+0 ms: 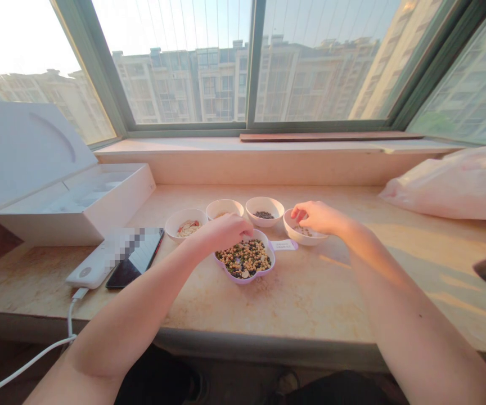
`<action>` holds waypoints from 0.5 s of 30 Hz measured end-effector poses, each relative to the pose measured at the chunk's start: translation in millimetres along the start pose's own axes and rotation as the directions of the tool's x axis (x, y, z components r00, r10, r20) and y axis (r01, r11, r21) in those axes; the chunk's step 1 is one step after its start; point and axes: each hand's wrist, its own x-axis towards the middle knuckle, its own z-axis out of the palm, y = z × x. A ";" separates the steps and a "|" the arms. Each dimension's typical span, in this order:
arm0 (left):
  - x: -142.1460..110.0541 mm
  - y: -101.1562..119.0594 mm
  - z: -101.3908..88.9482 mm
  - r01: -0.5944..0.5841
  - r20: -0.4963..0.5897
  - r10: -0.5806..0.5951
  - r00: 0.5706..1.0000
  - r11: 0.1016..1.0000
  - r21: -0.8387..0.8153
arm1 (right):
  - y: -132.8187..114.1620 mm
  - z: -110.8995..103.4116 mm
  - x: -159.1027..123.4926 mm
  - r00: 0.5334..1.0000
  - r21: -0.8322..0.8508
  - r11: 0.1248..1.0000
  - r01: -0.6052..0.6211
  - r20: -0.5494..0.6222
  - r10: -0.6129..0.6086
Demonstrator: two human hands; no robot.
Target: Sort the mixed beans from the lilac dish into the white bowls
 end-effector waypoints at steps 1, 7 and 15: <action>0.3 -3.2 -1.3 0.010 -0.066 -0.011 0.998 1.000 -0.014 | -1.9 -0.5 -1.1 1.000 0.004 1.000 -0.007 -0.009 0.007; -0.4 -25.9 -7.0 0.146 -0.345 -0.176 0.922 0.983 -0.111 | -35.9 -0.9 -19.2 0.974 0.077 0.992 0.098 -0.213 -0.079; 8.3 -53.7 8.7 0.212 -0.315 -0.251 0.915 0.965 -0.154 | -103.7 29.5 -50.6 0.858 0.287 0.826 0.486 0.027 -0.514</action>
